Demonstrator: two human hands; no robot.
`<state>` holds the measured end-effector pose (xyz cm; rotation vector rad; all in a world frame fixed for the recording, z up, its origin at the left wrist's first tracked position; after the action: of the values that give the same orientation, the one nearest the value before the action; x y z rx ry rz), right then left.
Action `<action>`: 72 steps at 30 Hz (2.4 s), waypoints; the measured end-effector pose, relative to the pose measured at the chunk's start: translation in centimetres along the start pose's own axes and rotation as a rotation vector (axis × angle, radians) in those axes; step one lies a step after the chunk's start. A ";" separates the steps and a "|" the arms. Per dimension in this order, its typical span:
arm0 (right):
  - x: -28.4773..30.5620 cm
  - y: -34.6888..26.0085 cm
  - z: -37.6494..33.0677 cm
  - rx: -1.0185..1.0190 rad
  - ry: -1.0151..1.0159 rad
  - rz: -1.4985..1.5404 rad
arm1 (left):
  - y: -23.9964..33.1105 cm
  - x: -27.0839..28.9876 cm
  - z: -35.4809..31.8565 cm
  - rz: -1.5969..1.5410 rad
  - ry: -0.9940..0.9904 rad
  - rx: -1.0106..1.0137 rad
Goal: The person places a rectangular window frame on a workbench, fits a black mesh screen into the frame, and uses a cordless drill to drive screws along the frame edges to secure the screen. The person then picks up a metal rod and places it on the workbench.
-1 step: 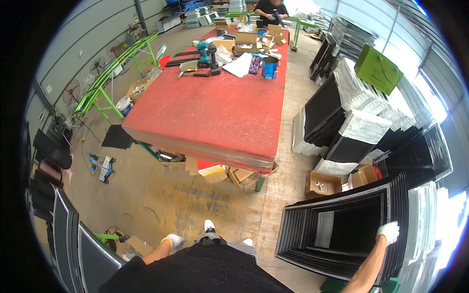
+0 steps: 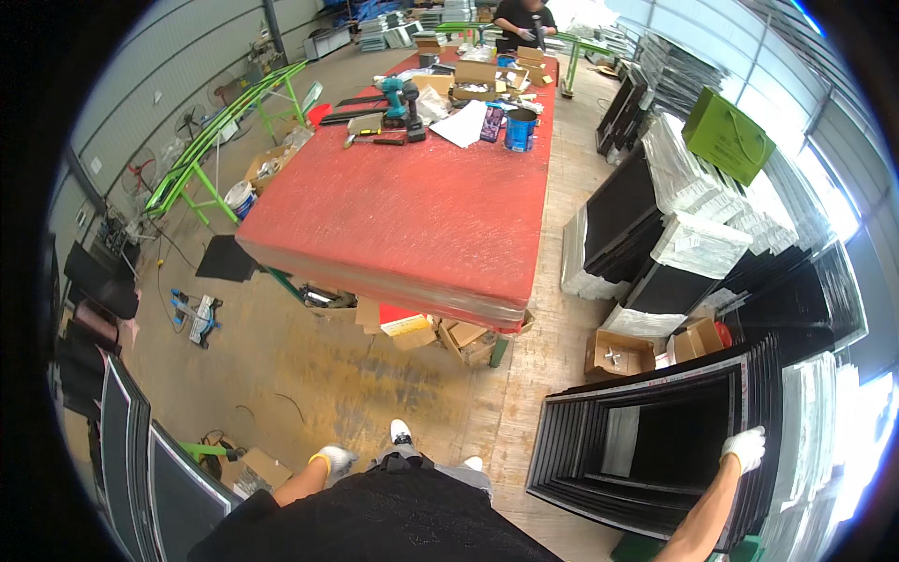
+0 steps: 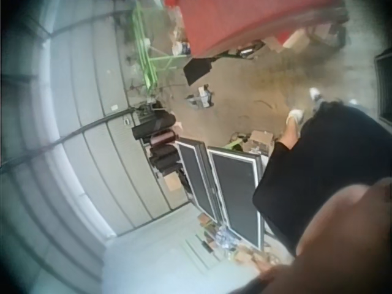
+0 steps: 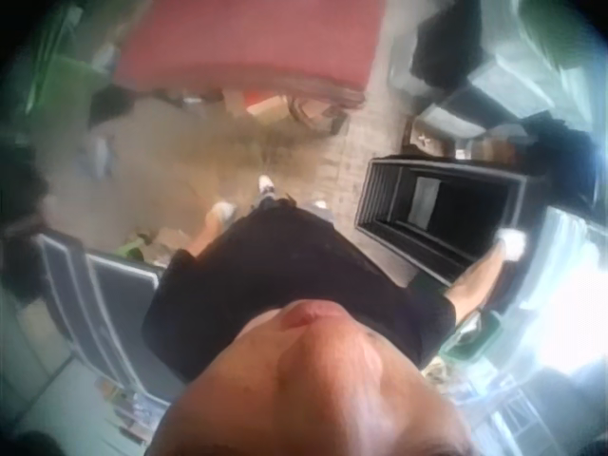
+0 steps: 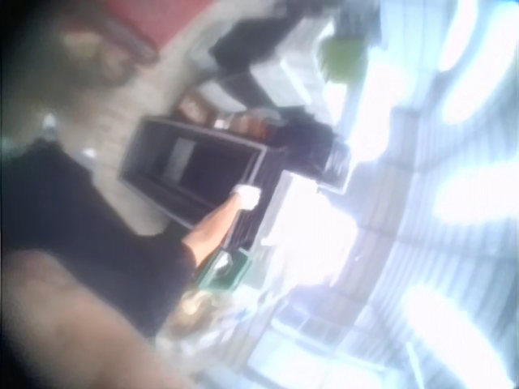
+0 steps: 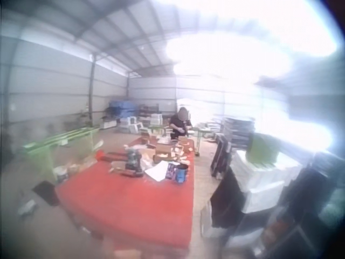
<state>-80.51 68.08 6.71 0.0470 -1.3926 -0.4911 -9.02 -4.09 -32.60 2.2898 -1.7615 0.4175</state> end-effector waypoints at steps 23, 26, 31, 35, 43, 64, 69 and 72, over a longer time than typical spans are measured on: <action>-4.3 1.3 2.3 0.287 0.098 0.088 | -3.2 -1.7 1.4 0.121 0.078 -0.018; -3.3 1.1 1.8 0.248 0.086 0.157 | -2.7 -4.1 2.9 0.244 0.047 -0.046; 2.6 -3.3 -2.7 0.493 -0.044 0.347 | -0.3 -5.0 2.6 0.195 0.063 -0.175; 8.7 -8.4 -9.8 0.694 -0.098 0.623 | 0.5 -5.1 1.9 0.201 -0.004 -0.122; 18.8 -19.3 -24.7 0.904 -0.263 0.547 | 1.6 -4.7 6.3 0.086 -0.025 -0.197; 66.6 -39.1 -48.5 1.939 0.494 1.008 | 7.7 1.7 3.4 -1.185 -0.585 0.110; 68.1 -36.2 -41.2 1.459 0.493 1.224 | 12.7 9.9 -1.0 -1.861 -0.738 -0.302; 64.3 -35.8 -36.2 1.230 0.373 1.372 | 12.8 21.1 -5.4 -1.667 -1.059 -1.269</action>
<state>-51.03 3.78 48.16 0.1473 -0.8756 1.4547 -16.81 -24.62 -20.04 1.8762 0.4346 -1.7234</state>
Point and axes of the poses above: each hand's wrist, its own z-axis towards the middle knuckle, its own x-axis out of the back of the hand, y = z × x, the point moved 7 cm from there along z, towards the middle knuckle, and after that the axes turned 12 degrees about x, right-handed, at the moved point
